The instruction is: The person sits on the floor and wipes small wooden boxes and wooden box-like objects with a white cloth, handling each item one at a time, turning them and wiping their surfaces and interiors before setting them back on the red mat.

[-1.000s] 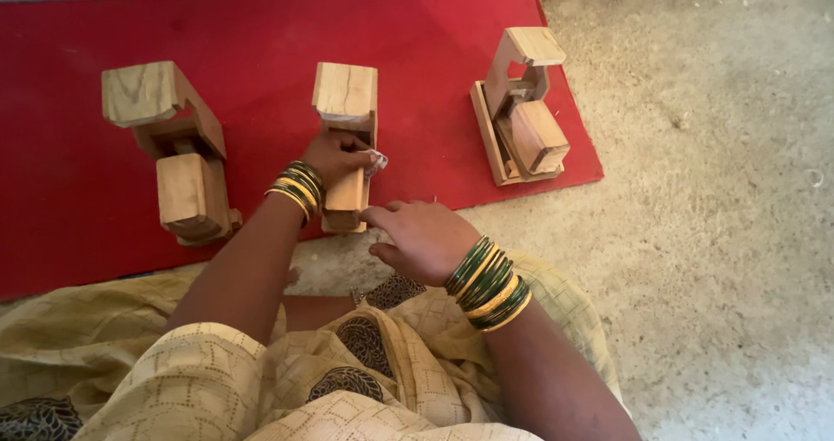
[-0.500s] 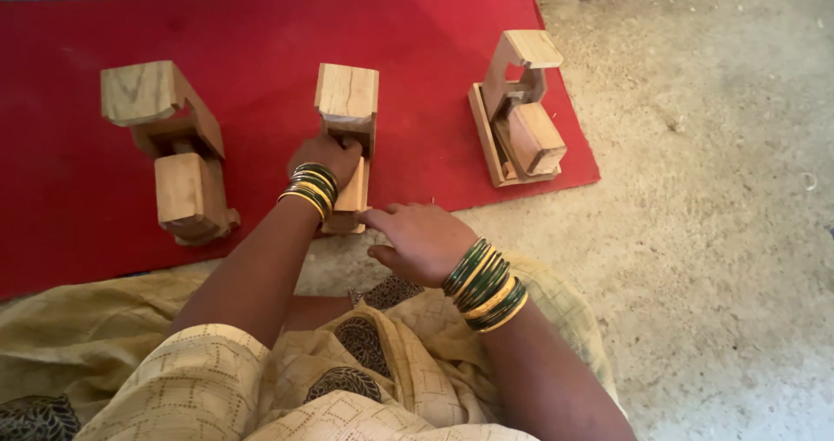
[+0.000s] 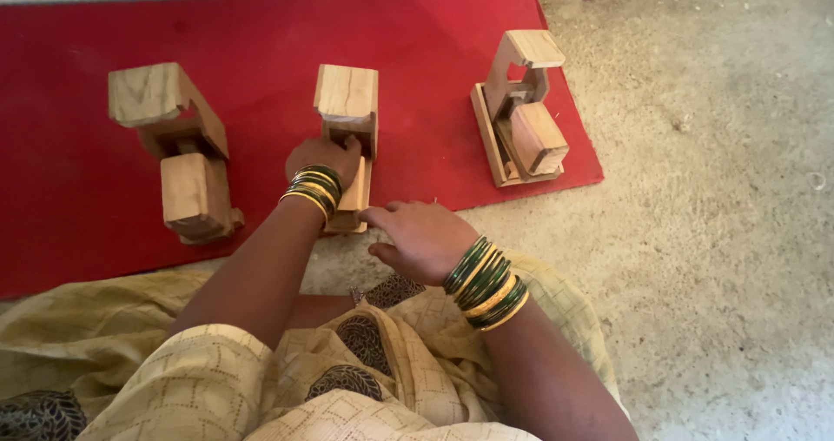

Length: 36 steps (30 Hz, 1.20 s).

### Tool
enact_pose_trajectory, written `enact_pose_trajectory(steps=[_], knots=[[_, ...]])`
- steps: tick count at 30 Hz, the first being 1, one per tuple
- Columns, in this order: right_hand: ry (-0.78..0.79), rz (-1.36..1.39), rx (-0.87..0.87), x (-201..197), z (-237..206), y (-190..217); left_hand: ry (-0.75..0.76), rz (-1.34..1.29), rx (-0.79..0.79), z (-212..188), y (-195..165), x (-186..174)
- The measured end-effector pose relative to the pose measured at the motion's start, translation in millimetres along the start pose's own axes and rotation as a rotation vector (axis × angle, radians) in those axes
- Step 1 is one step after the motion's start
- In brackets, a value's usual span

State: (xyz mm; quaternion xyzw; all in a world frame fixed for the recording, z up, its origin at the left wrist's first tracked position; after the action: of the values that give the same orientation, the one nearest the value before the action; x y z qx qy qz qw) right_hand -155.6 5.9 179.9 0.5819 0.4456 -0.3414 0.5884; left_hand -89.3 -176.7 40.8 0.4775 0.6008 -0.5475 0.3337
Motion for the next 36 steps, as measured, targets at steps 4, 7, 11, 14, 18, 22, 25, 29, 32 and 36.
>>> enact_pose_trajectory(steps=[4, 7, 11, 14, 18, 22, 25, 29, 32, 36], knots=[[0.018, -0.001, 0.009, 0.4, -1.1, 0.2, 0.003, 0.020, 0.006, 0.7, -0.1, -1.7], [0.008, 0.009, 0.017, -0.7, 0.2, -0.1, 0.063, 0.009, -0.052, 0.1, 1.7, -0.1], [0.017, -0.015, 0.023, 0.2, 0.4, -1.5, 0.071, 0.090, -0.005, -1.0, -1.1, -3.1], [-0.014, 0.000, -0.004, -1.6, 0.2, 0.6, 0.037, 0.103, 0.020, -3.4, -2.1, -6.8], [0.012, -0.001, 0.016, -0.8, 0.1, 0.0, -0.015, 0.085, 0.031, -5.6, -0.7, -8.9], [0.006, -0.028, 0.028, -2.5, 0.0, 0.4, -0.196, -0.028, 0.128, -5.0, 3.9, -16.4], [0.006, -0.042, 0.023, -2.0, -0.9, 1.4, -0.370, -0.369, 0.018, -13.0, 25.3, -20.7], [-0.027, -0.014, 0.011, -2.9, -1.2, 2.2, -0.469, -0.453, -0.199, -25.2, 52.8, -18.4], [-0.005, -0.025, 0.014, -0.3, -1.4, 0.5, -0.617, -0.601, -0.217, -21.9, 50.4, -36.0], [-0.005, -0.001, 0.014, 4.3, 1.7, -3.5, -0.783, -0.754, 0.143, -2.0, 5.4, -76.0]])
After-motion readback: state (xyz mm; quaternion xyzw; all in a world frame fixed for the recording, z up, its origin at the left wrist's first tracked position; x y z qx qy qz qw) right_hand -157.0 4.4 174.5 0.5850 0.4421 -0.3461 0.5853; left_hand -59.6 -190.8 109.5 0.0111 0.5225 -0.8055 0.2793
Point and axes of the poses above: each hand's wrist, its own z-axis towards the middle knuckle, its own x-axis out of the palm, y = z × x, the point moved 7 cm from there along z, towards the middle knuckle, and after that the axes turned 15 degrees about -y, right-handed, at the moved point
